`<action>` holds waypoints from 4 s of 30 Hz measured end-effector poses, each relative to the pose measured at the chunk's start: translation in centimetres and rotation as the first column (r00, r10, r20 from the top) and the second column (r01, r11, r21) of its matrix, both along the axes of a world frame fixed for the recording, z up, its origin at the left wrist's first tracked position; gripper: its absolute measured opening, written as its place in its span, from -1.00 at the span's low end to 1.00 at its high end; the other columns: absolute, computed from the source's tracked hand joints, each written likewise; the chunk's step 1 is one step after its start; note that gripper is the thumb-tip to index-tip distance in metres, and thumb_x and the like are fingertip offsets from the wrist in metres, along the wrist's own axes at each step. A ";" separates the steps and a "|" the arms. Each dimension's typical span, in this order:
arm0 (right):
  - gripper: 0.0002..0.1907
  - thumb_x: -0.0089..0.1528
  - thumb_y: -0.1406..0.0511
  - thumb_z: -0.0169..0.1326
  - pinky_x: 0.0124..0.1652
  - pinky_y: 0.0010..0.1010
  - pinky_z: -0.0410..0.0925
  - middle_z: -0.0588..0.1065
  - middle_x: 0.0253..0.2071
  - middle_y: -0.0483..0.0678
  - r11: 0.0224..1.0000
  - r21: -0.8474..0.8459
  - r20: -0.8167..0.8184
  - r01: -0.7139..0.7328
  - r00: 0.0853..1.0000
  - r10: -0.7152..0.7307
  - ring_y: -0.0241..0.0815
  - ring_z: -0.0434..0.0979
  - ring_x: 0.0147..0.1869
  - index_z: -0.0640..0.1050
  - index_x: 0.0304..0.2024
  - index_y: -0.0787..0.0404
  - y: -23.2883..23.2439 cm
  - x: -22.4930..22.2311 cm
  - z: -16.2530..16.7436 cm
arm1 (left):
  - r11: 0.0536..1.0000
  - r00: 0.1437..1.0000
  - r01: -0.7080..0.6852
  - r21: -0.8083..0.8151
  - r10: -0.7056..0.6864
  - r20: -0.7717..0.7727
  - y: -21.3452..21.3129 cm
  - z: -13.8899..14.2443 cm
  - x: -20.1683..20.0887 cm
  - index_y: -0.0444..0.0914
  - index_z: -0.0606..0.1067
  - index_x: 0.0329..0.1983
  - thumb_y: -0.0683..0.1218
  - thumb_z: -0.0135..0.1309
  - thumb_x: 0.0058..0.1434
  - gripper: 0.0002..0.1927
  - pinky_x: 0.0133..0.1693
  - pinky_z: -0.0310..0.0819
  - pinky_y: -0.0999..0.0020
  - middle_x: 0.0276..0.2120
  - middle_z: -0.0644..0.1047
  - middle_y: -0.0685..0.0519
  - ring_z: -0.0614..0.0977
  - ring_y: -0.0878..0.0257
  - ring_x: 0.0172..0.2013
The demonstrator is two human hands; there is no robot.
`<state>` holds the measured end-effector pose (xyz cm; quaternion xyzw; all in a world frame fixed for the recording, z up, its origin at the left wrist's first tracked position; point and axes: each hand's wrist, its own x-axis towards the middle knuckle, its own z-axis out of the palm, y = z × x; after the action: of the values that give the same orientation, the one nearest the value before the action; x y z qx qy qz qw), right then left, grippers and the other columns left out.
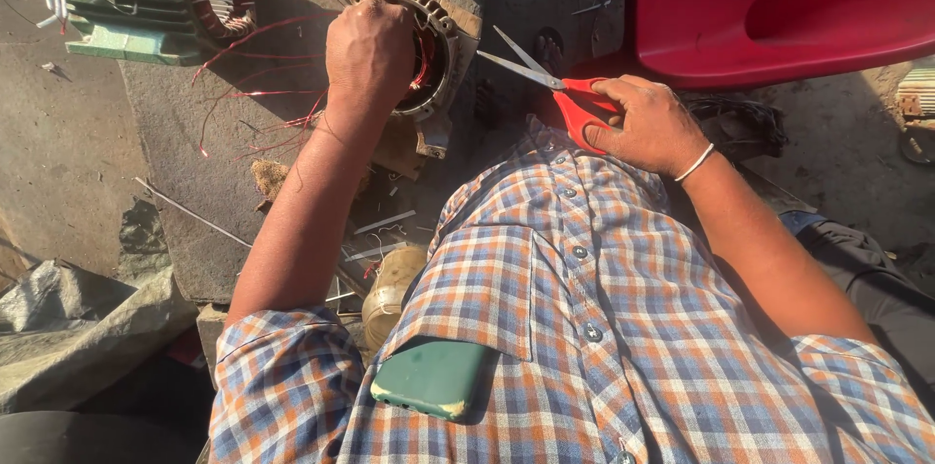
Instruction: The person sits on the ground with an electric motor stator on their lap, taps wooden wedges into the stator slots with a hammer, then uses scissors to trim excess wire and insulation from the windings, adjusting the copper wires by hand between cuts.
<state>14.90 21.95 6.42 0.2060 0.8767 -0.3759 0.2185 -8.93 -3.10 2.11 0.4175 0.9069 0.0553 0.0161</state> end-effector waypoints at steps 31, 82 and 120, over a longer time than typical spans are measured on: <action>-0.47 0.33 0.11 0.20 -0.44 -0.69 0.41 0.60 -0.36 0.03 0.031 -0.877 0.470 0.480 0.870 -0.150 -0.39 0.57 -0.44 0.53 -0.01 0.55 -1.6 -1.9 -3.0 | 0.929 0.983 -0.116 0.351 0.057 0.175 -0.3 -0.7 3.4 -0.23 0.52 -0.11 -0.22 0.20 0.28 -0.85 -0.02 0.43 0.08 -0.16 0.52 -0.06 0.51 -0.07 -0.07; -0.22 0.10 -0.05 0.37 -0.26 -0.61 0.49 0.55 -0.12 0.02 -0.221 -0.860 0.480 0.460 0.876 -0.046 -0.32 0.60 -0.17 0.49 0.12 0.39 -5.7 -1.9 -11.1 | 0.755 0.940 -0.326 0.568 0.196 0.279 -0.2 -3.5 5.7 -0.27 0.46 -0.09 -0.42 0.02 0.28 -0.76 -0.03 0.48 0.21 -0.19 0.53 -0.03 0.56 0.04 -0.12; -0.48 0.24 0.15 0.36 -0.12 -0.47 0.39 0.53 -0.22 -0.03 -0.110 -0.925 0.379 0.363 0.900 -0.216 -0.25 0.49 -0.19 0.54 0.04 0.41 2.2 2.6 -9.5 | 0.656 0.849 -0.494 0.571 0.220 0.481 1.6 -2.0 4.5 -0.28 0.45 -0.20 -0.36 0.02 0.31 -0.87 -0.19 0.45 0.19 -0.34 0.54 -0.01 0.57 0.04 -0.31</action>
<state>17.47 24.16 -3.11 0.1919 0.2593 -0.9115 0.2553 -4.40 -1.48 0.08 0.1854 0.8679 0.4603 0.0228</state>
